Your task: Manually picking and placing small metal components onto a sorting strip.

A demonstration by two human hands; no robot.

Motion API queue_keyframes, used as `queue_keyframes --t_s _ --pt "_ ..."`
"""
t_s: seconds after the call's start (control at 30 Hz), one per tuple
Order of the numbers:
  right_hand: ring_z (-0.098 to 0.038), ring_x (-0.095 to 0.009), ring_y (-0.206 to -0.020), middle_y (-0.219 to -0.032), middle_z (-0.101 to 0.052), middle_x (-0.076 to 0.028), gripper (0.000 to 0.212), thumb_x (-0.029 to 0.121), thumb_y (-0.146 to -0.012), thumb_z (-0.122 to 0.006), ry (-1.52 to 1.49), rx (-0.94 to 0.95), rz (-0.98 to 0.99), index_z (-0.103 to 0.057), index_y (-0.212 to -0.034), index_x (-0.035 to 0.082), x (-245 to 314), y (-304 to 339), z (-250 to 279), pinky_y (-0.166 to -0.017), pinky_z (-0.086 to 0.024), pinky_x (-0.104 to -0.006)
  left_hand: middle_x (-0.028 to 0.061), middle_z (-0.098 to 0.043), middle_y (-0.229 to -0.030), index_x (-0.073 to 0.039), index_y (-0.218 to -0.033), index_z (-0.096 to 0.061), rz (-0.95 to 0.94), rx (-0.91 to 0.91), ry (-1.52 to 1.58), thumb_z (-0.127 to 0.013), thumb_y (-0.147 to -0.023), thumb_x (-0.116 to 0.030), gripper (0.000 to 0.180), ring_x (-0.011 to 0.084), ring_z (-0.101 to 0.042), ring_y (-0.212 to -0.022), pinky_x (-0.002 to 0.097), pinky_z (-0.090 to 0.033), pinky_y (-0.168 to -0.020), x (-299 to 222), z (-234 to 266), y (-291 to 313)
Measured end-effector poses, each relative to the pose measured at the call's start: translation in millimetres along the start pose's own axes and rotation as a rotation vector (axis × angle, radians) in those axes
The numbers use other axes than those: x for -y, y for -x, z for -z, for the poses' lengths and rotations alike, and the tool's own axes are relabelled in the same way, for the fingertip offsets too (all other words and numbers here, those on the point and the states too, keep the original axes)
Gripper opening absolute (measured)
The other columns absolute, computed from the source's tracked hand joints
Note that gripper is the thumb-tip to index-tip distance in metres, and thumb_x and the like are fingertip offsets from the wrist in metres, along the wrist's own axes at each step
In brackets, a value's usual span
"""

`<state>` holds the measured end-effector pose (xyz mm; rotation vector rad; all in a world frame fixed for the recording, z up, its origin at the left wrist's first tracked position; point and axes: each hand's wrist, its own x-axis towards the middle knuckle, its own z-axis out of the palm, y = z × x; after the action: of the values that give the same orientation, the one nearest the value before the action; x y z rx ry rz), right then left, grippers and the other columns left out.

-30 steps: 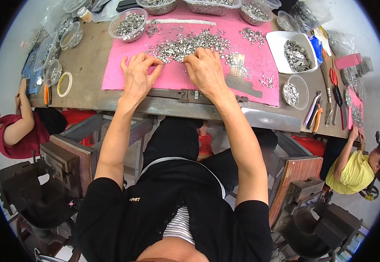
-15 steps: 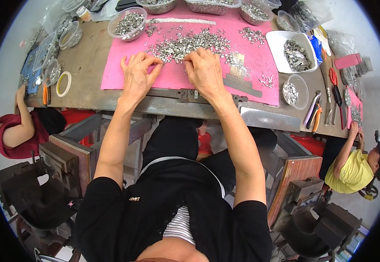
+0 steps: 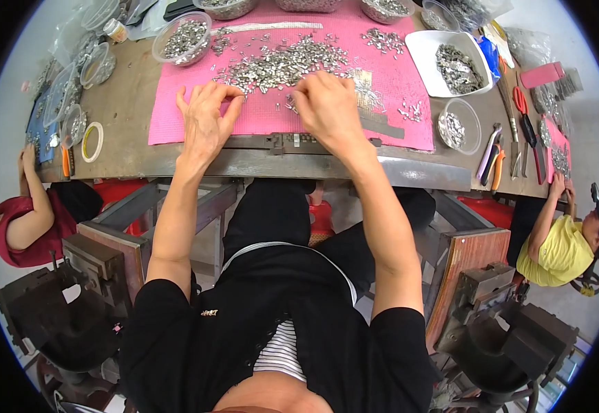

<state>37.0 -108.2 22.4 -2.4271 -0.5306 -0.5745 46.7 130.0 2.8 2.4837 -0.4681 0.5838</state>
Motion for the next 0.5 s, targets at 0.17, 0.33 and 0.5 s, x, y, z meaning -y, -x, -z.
queue_keyframes --t_s 0.17,0.33,0.5 --pt "-0.062 -0.025 -0.082 -0.087 -0.064 -0.008 0.008 0.005 -0.088 -0.07 -0.316 0.111 -0.292 -0.063 -0.092 0.004 -8 48 42 -0.079 -0.043 -0.0373 0.0012 -0.066 -0.095 -0.015 -0.094 -0.07 -0.209 0.056 0.28 -0.072 -0.088 -0.015 0.006 0.0225 -0.062 -0.102 0.0659 -0.024 -0.111 -60 -15 13" --pt "-0.061 -0.026 -0.087 -0.093 -0.063 -0.007 0.015 0.002 -0.083 -0.073 -0.172 0.032 -0.063 -0.062 -0.092 0.004 -9 69 45 -0.081 -0.043 -0.0381 0.0013 -0.065 -0.095 -0.013 -0.095 -0.069 -0.309 0.104 0.328 -0.077 -0.083 -0.013 0.013 0.0225 -0.063 -0.1 0.0628 -0.023 -0.115 -85 -33 17" --pt "-0.059 -0.028 -0.091 -0.096 -0.061 -0.007 0.019 0.003 -0.079 -0.075 -0.025 0.046 0.054 -0.062 -0.092 0.005 -5 73 43 -0.08 -0.043 -0.0389 0.0005 -0.066 -0.095 -0.013 -0.092 -0.07 -0.333 0.121 0.267 -0.077 -0.082 -0.014 0.013 0.0221 -0.062 -0.103 0.0645 -0.023 -0.115 -88 -37 19"
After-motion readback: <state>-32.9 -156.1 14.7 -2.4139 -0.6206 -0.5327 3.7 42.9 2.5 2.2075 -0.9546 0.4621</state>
